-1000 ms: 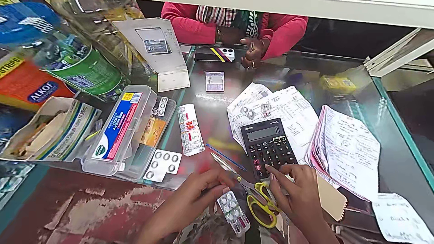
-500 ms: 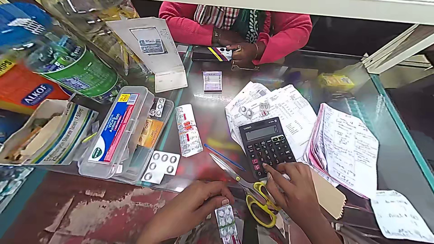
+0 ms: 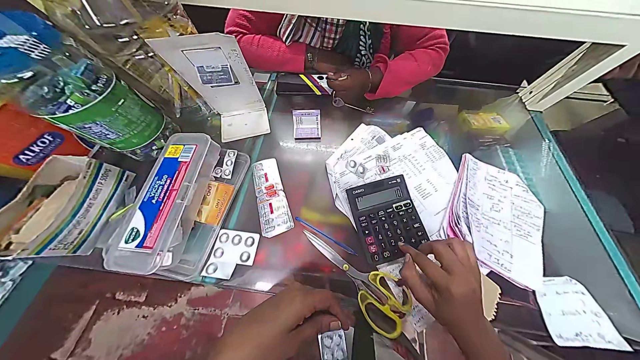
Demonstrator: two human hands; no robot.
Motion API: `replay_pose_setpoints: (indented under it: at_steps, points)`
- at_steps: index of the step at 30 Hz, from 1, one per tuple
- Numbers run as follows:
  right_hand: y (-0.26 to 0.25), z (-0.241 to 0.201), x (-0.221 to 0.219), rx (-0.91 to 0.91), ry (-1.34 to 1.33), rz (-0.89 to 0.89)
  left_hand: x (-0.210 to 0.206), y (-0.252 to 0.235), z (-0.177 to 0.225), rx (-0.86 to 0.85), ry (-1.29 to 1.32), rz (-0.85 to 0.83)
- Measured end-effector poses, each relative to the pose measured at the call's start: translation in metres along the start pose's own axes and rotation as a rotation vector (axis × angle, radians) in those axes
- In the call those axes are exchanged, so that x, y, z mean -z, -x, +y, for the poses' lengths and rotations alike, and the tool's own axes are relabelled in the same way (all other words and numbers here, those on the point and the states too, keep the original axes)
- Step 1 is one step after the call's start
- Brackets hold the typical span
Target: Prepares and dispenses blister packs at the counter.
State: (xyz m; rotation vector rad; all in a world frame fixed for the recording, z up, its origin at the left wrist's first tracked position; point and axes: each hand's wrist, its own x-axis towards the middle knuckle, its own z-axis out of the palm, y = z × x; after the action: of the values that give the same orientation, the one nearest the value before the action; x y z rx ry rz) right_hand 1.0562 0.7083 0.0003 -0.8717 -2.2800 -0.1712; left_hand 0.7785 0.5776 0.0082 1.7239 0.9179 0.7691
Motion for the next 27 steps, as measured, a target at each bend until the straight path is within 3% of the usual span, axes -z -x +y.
replay_pose_setpoints:
  at_steps: [4, 10, 22, 27]
  points:
    - [-0.011, 0.001, -0.008, -0.013, 0.019, -0.041, 0.001, 0.001, 0.006, -0.011, 0.028, -0.012]
    - [0.006, -0.025, -0.008, 0.106, -0.074, -0.101, -0.001, 0.000, 0.004, -0.009, 0.080, -0.009]
    - [0.012, 0.009, 0.008, -0.085, -0.007, 0.057, -0.009, -0.005, 0.002, 0.025, 0.115, -0.019]
    - [0.007, 0.009, 0.004, -0.066, 0.023, -0.072, -0.013, -0.008, -0.001, 0.029, 0.100, -0.002]
